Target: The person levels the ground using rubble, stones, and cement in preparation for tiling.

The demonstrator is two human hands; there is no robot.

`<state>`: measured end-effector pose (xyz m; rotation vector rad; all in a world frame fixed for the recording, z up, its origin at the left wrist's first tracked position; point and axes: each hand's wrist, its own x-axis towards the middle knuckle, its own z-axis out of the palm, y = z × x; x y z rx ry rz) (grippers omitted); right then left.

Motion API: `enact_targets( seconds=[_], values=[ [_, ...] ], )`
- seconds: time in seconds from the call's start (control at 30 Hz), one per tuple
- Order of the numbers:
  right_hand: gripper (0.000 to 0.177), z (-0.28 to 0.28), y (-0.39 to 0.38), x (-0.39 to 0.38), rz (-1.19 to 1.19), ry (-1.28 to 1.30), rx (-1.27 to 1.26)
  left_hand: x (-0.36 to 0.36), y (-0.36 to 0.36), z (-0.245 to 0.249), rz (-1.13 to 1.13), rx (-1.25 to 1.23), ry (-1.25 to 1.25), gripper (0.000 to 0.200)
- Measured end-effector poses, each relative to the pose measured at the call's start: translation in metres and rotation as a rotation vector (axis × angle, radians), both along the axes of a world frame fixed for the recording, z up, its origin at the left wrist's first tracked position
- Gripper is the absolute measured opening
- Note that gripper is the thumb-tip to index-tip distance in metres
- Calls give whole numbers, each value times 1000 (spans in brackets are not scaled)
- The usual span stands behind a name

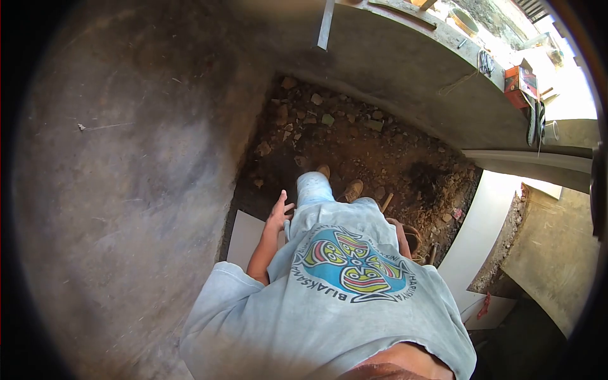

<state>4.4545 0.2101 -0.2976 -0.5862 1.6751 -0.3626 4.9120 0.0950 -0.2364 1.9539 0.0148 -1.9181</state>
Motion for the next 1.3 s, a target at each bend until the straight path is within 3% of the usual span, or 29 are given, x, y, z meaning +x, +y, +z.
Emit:
enact_targets(
  seconds=[0.13,0.27,0.4,0.47,0.53,0.57,0.73,0.8,0.9,1.0,1.2,1.23,1.3],
  values=[
    [41,16,-16,18,29,79,-34,14,-32,32,187,-136,49,78],
    [38,25,-31,38,35,168,-9,26,-46,21,113,-255,-37,62],
    [40,12,-56,47,111,191,-266,28,-45,21,-231,-119,-247,57],
    [44,10,-63,55,91,146,-261,35,-44,24,-575,-143,-382,53],
    [43,18,-66,65,126,207,-331,43,-40,15,-357,-139,-235,47],
    [38,17,-70,71,36,152,-321,46,-42,14,-326,-162,-218,47],
    [37,24,-68,72,12,55,-186,54,-64,20,-291,-169,-205,55],
    [39,1,-63,62,2,10,-132,49,-79,41,-271,-186,-196,55],
    [41,51,-80,78,-194,-51,-37,51,-84,40,-229,-228,-205,56],
    [38,63,-90,77,60,134,-99,47,-78,39,-202,-216,-193,57],
    [41,0,-78,56,-198,-108,-87,43,-39,17,-256,-119,-189,58],
    [42,18,-82,60,-97,-23,-122,45,-32,4,-234,-147,-170,58],
    [39,54,-89,68,1,43,-94,49,-22,-5,-433,-228,-262,58]
  ],
)
